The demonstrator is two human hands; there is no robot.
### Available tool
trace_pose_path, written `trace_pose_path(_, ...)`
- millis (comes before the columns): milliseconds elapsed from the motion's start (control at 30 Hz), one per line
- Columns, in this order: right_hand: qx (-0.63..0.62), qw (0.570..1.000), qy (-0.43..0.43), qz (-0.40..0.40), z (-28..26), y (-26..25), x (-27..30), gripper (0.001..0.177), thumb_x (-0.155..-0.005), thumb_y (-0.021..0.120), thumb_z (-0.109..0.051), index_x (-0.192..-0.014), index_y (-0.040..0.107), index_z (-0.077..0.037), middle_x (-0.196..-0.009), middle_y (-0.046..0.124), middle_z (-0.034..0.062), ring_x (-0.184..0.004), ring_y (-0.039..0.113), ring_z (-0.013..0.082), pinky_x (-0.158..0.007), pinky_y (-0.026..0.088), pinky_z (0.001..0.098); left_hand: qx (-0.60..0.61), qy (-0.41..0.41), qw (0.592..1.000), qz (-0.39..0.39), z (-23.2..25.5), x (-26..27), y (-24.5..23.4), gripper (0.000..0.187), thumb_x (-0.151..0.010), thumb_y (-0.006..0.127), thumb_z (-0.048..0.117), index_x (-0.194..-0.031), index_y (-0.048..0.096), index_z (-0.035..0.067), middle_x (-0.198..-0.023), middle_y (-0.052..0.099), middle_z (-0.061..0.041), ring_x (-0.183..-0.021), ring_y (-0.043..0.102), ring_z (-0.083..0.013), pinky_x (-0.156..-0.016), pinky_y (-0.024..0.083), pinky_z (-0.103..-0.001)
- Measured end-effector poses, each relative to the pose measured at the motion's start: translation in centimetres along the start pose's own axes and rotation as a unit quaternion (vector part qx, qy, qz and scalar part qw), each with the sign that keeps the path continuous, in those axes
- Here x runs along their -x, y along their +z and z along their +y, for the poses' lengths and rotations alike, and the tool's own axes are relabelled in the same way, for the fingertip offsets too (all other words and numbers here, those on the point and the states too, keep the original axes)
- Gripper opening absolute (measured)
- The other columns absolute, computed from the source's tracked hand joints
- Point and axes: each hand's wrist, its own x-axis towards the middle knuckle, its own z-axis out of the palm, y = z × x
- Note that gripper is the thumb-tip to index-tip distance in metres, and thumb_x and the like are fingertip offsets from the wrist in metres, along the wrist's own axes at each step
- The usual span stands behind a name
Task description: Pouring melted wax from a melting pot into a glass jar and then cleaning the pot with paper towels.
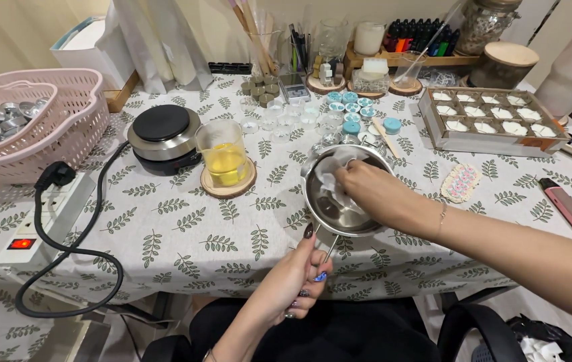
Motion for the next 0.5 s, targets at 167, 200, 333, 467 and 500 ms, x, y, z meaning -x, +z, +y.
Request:
trace_pose_path(167,0.028,0.998,-0.064,0.002,-0.1,-0.2,0.5,0.01,-0.076,0.067,-0.003,-0.084,0.069,0.004,-0.096,0.066,0.0181,-0.098,0.063,0.0366,-0.088,0.054,0.0413,0.008,0.017,1.0,-0.002,-0.5,-0.2,0.1,0.061,-0.103,0.024,0.067,-0.079,0.046,0.016,-0.052,0.028,0.007,-0.036,0.018,-0.0042,-0.033,0.014,-0.021)
trace_pose_path(200,-0.002,0.996,-0.081,0.032,-0.3,-0.2,0.7,0.011,-0.073,0.069,-0.003,-0.079,0.069,0.007,-0.102,0.063,0.0219,-0.101,0.061,0.0393,-0.085,0.052,0.0418,0.014,0.013,1.0,-0.003,-0.6,-0.2,0.1,0.062,-0.103,0.024,0.068,-0.078,0.045,0.016,-0.051,0.028,0.007,-0.036,0.018,-0.0038,-0.032,0.013,-0.021)
trace_pose_path(333,-0.015,0.991,-0.135,-0.012,-0.9,-1.0,1.0,0.011,-0.068,0.071,-0.002,-0.075,0.07,0.006,-0.106,0.062,0.0213,-0.104,0.058,0.0411,-0.087,0.049,0.0449,-0.005,0.019,1.0,0.011,-0.7,-0.2,0.1,0.062,-0.103,0.023,0.067,-0.079,0.047,0.015,-0.052,0.029,0.007,-0.037,0.019,-0.0044,-0.033,0.014,-0.022)
trace_pose_path(467,-0.061,0.983,-0.083,-0.149,-0.8,-1.0,0.5,0.012,-0.076,0.071,-0.003,-0.087,0.073,0.0,-0.101,0.068,0.0147,-0.099,0.067,0.0322,-0.089,0.053,0.0419,-0.011,0.021,1.0,0.005,-0.8,-0.4,0.0,0.061,-0.104,0.024,0.065,-0.079,0.047,0.014,-0.052,0.028,0.007,-0.037,0.018,-0.0044,-0.033,0.014,-0.022)
trace_pose_path(500,-0.117,0.975,-0.095,-0.165,-0.8,-0.9,0.3,0.018,-0.077,0.07,-0.002,-0.094,0.073,-0.002,-0.097,0.072,0.0128,-0.096,0.07,0.03,-0.086,0.056,0.0407,-0.009,0.022,1.0,0.0,-0.8,-0.4,0.0,0.061,-0.104,0.025,0.064,-0.079,0.047,0.014,-0.052,0.028,0.007,-0.036,0.018,-0.0044,-0.033,0.014,-0.022)
